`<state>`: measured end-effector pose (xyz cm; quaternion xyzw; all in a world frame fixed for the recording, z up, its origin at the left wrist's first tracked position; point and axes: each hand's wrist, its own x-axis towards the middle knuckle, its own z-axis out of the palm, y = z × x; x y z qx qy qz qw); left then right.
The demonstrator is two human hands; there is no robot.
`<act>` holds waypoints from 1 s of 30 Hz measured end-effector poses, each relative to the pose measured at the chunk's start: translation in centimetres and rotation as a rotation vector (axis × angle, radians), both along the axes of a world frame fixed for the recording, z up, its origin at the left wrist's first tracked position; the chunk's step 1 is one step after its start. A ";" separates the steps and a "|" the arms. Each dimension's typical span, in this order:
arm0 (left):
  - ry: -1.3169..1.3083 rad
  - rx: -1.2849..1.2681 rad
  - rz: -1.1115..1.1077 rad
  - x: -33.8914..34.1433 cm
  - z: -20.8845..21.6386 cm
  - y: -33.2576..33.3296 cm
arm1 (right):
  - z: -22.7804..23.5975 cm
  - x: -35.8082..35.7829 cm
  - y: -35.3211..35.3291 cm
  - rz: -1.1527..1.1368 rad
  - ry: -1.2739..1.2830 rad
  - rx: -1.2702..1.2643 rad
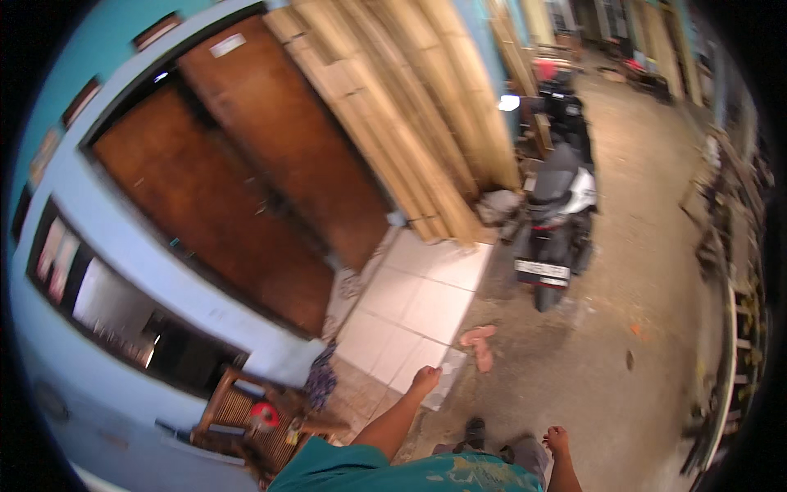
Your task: The person ties yellow plastic straps around a bundle of bamboo poles arranged in a curved rack. They repeatedly wrap and knot the straps to secure the poles, occasionally bending down to pick up additional straps from the floor. The person also briefly handles a stack of flat bamboo strips near the end.
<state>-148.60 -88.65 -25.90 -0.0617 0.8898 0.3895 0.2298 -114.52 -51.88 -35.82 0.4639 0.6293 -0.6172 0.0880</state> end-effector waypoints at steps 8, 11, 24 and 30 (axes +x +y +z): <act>-0.378 -0.143 -0.364 1.5 -5.2 17.4 | -2.5 12.5 6.9 -0.307 -0.298 -0.057; -0.358 -0.432 -0.682 1.5 -9.7 22.2 | -6.2 15.5 11.2 -0.310 -0.357 0.019; -0.136 -0.341 -0.641 -5.4 -7.3 64.5 | 2.8 12.5 35.9 -0.951 -0.077 0.180; -0.140 -0.193 -0.900 -6.0 -12.4 81.3 | 0.2 13.6 36.3 -1.147 -0.309 0.151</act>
